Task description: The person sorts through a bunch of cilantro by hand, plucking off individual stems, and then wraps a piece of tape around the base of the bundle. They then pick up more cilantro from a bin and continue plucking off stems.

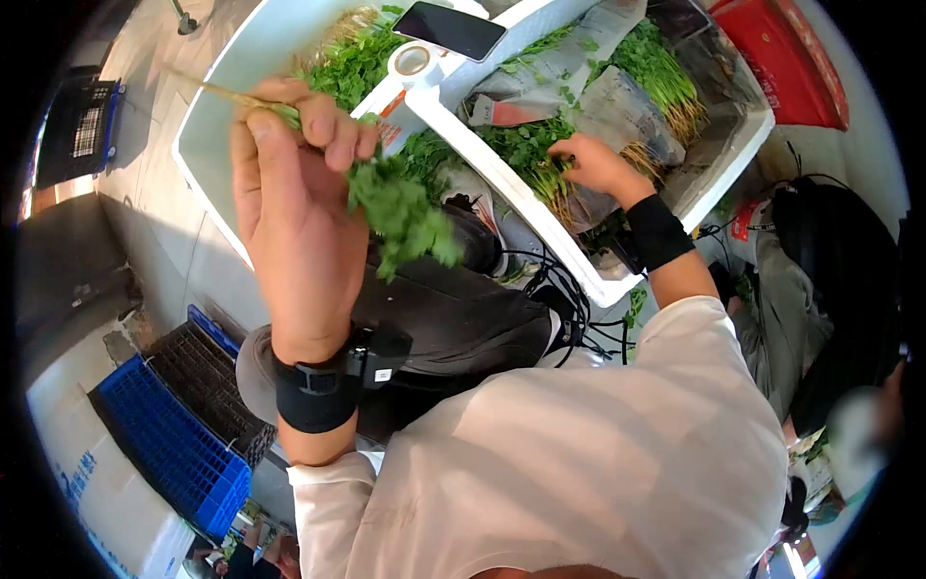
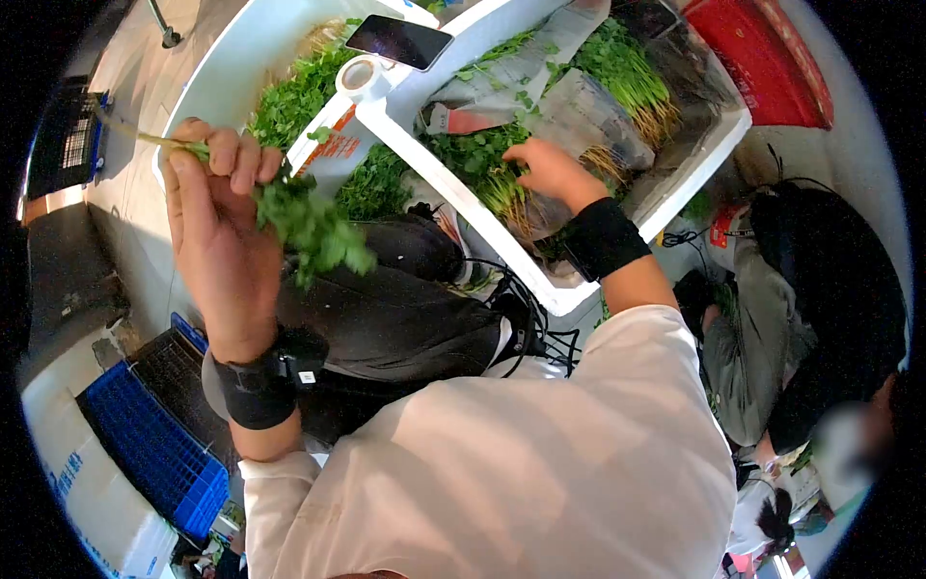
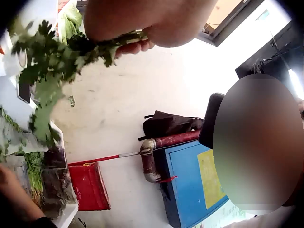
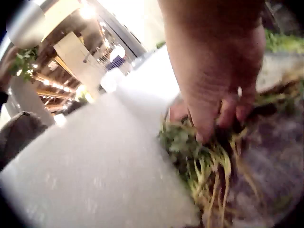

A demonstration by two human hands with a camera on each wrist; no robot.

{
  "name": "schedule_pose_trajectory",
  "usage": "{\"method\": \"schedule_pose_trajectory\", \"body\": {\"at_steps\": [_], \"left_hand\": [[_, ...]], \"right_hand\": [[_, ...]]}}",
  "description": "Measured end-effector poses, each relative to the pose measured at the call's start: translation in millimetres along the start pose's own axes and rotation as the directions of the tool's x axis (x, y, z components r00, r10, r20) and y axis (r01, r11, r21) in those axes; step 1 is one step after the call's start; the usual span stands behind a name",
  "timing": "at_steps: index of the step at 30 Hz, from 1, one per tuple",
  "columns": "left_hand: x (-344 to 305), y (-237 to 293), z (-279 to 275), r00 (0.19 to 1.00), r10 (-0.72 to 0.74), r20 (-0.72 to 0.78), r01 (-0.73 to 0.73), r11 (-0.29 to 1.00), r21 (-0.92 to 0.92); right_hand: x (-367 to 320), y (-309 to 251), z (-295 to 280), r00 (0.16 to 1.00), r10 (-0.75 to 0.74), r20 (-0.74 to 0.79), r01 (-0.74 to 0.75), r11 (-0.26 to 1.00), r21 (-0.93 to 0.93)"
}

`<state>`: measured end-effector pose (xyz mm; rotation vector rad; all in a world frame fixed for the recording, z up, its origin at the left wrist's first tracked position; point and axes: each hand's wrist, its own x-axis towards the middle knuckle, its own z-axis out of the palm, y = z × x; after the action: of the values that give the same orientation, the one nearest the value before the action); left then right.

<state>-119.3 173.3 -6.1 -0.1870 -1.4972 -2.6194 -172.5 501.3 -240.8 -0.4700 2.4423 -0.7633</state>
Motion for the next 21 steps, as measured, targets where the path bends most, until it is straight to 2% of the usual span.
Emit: {"method": "schedule_pose_trajectory", "body": {"at_steps": [1,2,4,8,10,11,12,14,16,18,20,21], "left_hand": [[4,-5,3,0.997,0.058,-0.049,-0.057,0.998,0.022],[8,-8,5,0.997,0.056,-0.058,-0.054,0.998,0.033],[19,-16,8,0.983,0.147,-0.106,-0.141,0.988,0.057],[37,-45,5,0.978,0.201,-0.060,-0.202,0.979,-0.008],[35,-56,6,0.976,0.088,-0.200,-0.039,0.971,0.237],[37,-65,4,0.969,0.089,-0.229,-0.024,0.961,0.275],[36,-71,0,0.969,0.087,-0.233,-0.021,0.962,0.273],[36,-83,-7,0.979,-0.038,-0.198,0.094,0.955,0.280],[34,-96,-17,0.980,-0.080,-0.180,0.127,0.954,0.271],[33,-101,-22,0.948,-0.274,-0.161,0.307,0.921,0.241],[34,-99,-14,0.946,-0.280,-0.163,0.316,0.907,0.277],[34,-95,-10,0.949,-0.291,-0.119,0.312,0.918,0.243]], "right_hand": [[5,-3,3,1.000,0.005,0.016,-0.005,1.000,0.001],[10,-2,6,1.000,-0.003,0.025,0.003,1.000,0.008],[17,5,14,0.995,-0.094,0.022,0.097,0.983,-0.158],[25,15,15,0.992,-0.123,-0.020,0.119,0.980,-0.158],[23,14,16,0.976,-0.148,-0.161,0.148,0.989,-0.013],[20,5,7,0.965,-0.159,-0.208,0.162,0.987,-0.002],[18,0,4,0.966,-0.158,-0.204,0.161,0.987,-0.003],[14,-9,-6,0.948,-0.125,-0.292,0.180,0.969,0.169],[0,-23,-23,0.936,-0.145,-0.320,0.194,0.973,0.127],[-11,-35,-38,0.908,-0.140,-0.394,0.231,0.954,0.193],[-20,-37,-49,0.903,-0.131,-0.410,0.228,0.954,0.197],[-27,-40,-55,0.901,-0.049,-0.432,0.216,0.912,0.347]]}}
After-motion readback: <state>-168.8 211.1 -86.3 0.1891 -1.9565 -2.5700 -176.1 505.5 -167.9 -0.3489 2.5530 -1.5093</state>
